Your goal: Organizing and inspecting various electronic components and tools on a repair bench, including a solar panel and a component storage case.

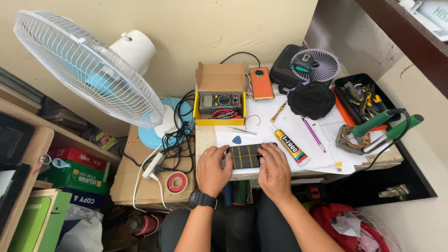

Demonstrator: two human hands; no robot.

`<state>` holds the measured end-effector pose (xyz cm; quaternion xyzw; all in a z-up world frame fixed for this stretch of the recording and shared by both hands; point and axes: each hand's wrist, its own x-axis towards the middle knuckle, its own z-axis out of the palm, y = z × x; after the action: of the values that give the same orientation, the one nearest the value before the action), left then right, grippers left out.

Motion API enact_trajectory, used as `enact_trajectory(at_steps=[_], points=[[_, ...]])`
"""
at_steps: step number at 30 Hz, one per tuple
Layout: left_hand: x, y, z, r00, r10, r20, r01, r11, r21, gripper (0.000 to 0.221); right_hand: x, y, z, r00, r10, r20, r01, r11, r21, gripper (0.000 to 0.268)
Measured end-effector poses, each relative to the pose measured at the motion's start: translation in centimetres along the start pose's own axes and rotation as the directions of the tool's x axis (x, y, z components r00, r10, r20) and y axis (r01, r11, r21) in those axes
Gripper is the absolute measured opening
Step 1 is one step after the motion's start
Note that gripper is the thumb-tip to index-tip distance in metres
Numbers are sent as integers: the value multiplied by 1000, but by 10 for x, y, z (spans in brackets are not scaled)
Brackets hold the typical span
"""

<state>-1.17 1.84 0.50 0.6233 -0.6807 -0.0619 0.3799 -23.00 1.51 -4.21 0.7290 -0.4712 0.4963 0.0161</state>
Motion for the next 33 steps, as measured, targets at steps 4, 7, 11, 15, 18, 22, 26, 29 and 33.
enact_trajectory(at_steps=[4,7,11,15,18,22,26,29,33], points=[[0,0,0,1000,5,-5,-5,1000,4,25,2,-1,-1,1000,-1,-4,1,1000,11,27],[0,-2,2,1000,11,-7,-11,1000,7,25,1,-1,0,1000,-9,-9,9,1000,11,27],[0,-1,1,1000,18,-16,-18,1000,1,25,1,-1,-1,1000,-13,-10,14,1000,12,26],[0,-1,1,1000,10,-10,-10,1000,2,24,3,-2,-3,1000,-16,-9,16,1000,16,26],[-1,-2,3,999,27,-21,-27,1000,6,25,5,-4,-5,1000,-21,-7,21,1000,24,26],[-1,-1,1,1000,15,-9,-15,1000,12,25,7,-5,-7,1000,4,3,-4,999,49,25],[0,-1,-1,1000,0,12,0,1000,28,26,19,12,-18,994,107,-11,-104,982,155,24],[-1,-3,2,999,35,-6,-34,999,25,27,59,25,-45,976,215,-15,-214,975,58,14],[-3,-11,10,996,88,-24,-87,996,13,32,116,73,-59,833,491,253,-444,868,-224,22]])
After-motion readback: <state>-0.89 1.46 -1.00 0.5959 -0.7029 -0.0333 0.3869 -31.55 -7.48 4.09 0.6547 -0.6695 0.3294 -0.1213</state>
